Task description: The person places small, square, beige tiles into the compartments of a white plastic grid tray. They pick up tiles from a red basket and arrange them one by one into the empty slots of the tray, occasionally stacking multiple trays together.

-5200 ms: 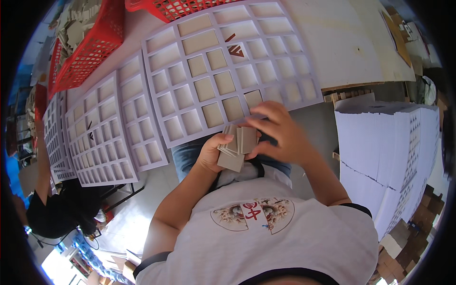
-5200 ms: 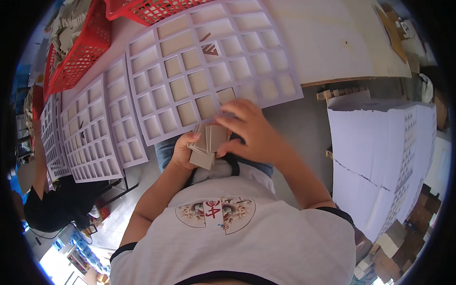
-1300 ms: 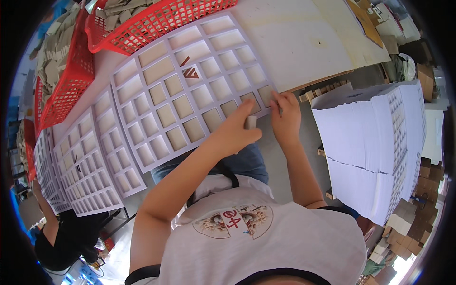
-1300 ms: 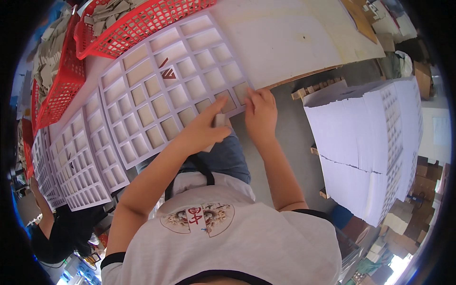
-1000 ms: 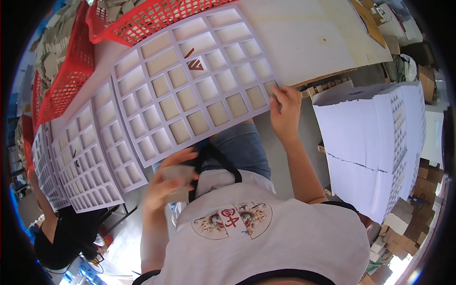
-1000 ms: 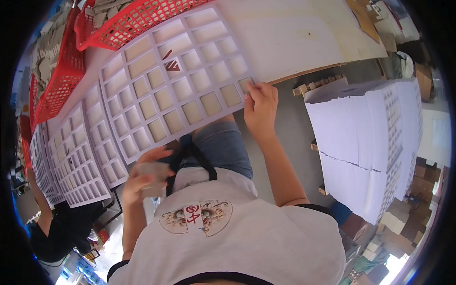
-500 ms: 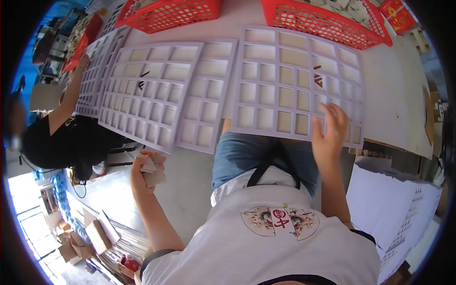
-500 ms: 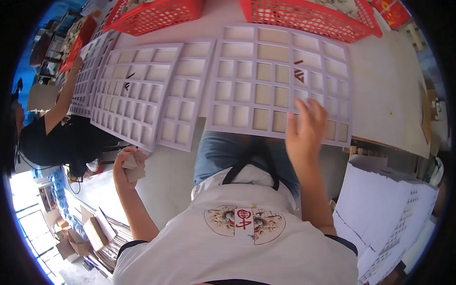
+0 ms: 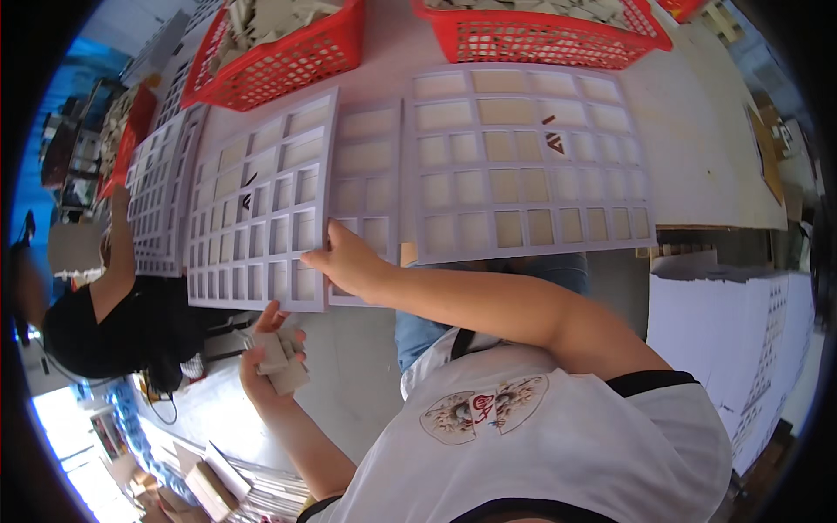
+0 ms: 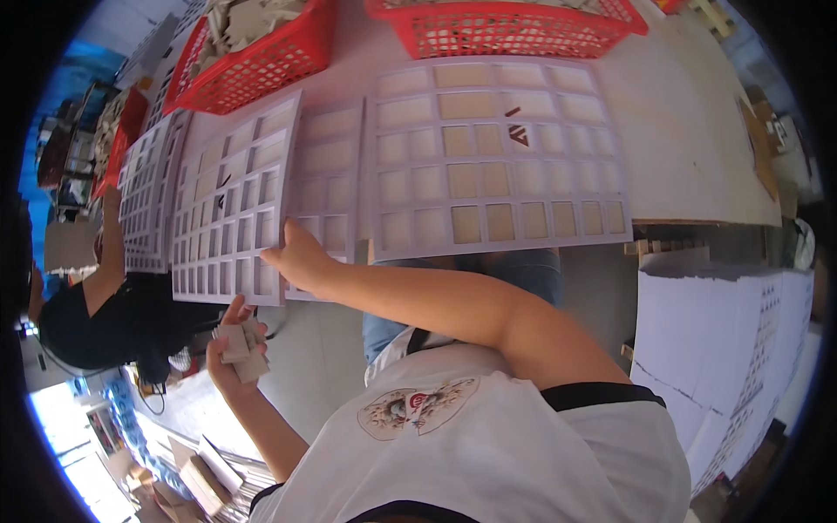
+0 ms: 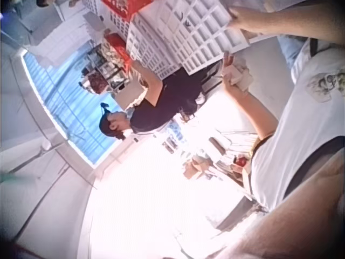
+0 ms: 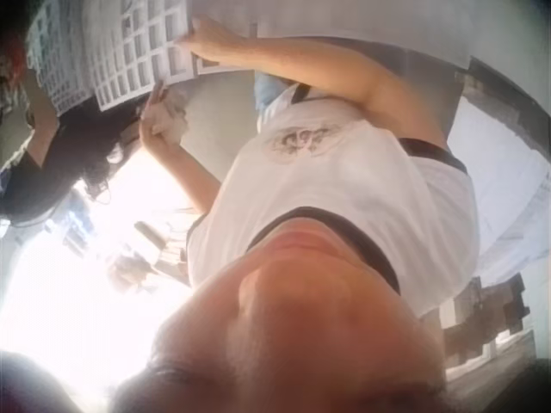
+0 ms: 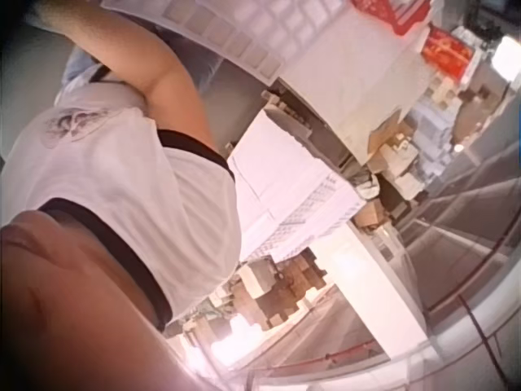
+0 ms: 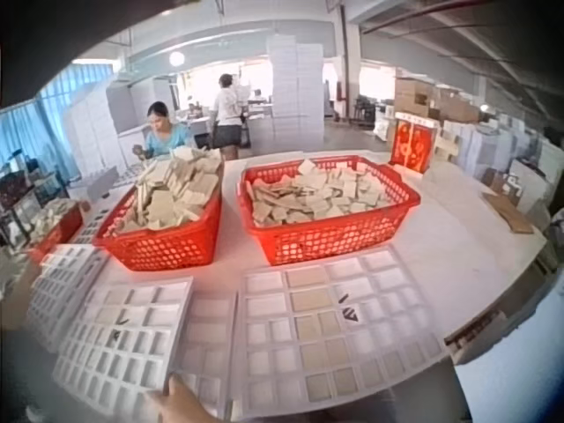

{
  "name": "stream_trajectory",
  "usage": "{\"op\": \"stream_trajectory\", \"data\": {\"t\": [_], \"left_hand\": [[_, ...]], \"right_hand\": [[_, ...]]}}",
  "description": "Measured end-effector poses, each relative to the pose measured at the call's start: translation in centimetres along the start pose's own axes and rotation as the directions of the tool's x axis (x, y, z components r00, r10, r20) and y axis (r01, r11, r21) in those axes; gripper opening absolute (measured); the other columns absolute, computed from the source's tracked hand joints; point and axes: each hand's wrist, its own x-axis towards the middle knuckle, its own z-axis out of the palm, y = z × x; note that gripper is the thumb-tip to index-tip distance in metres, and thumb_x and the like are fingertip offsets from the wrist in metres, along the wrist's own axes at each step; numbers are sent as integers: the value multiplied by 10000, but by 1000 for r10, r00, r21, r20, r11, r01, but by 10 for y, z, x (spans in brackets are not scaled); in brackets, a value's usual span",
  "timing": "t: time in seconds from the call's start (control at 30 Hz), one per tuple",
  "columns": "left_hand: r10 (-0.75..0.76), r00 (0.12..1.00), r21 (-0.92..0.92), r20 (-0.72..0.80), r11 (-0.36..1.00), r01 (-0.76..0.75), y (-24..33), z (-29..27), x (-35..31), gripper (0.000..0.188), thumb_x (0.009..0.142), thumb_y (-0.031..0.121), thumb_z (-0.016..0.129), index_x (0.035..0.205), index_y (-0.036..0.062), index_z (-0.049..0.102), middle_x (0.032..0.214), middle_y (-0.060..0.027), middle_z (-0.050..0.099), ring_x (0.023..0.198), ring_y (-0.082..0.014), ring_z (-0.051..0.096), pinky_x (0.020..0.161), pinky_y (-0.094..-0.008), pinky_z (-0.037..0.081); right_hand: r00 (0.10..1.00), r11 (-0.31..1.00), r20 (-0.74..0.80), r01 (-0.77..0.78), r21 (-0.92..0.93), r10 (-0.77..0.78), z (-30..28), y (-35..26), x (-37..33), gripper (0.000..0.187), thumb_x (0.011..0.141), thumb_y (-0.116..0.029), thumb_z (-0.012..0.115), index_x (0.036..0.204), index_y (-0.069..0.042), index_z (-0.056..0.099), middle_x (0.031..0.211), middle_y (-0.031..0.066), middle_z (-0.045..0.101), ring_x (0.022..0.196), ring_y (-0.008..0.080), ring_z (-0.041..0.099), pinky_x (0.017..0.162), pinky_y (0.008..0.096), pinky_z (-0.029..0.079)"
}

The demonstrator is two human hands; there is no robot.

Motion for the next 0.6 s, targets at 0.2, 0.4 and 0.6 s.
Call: {"op": "stream_trajectory", "data": {"t": [0.2, 0.4, 0.6], "left_hand": [[-123, 942, -65, 312, 986, 151, -30, 26, -15, 663, 691, 266, 642, 1240, -64, 468, 1119, -266, 516, 779, -366, 656, 515, -351, 596], [-9, 870, -237, 494, 961, 144, -45, 70, 1, 600, 776, 290, 665, 1233, -38, 455, 1088, -266, 509, 788, -399, 654, 509, -366, 608], [-270, 814, -145, 514, 908, 393, -81, 151, 49, 622, 839, 350, 629, 1307, -5, 424, 1195, -233, 493, 982, -383, 594, 677, -421, 613]], "right_hand": [[954, 954, 65, 284, 100, -291, -104, -12, -79, 655, 902, -68, 596, 1465, -31, 263, 1315, 94, 511, 1172, 161, 512, 992, 343, 423], [827, 906, -407, 424, -4, -388, -251, -26, -237, 604, 912, -147, 587, 1438, 23, 343, 1384, 117, 489, 1238, 190, 496, 1066, 337, 345], [737, 910, -563, 408, -70, -373, -362, -32, -291, 547, 933, -156, 558, 1413, 38, 379, 1369, 132, 508, 1234, 209, 511, 1035, 336, 398]]}}
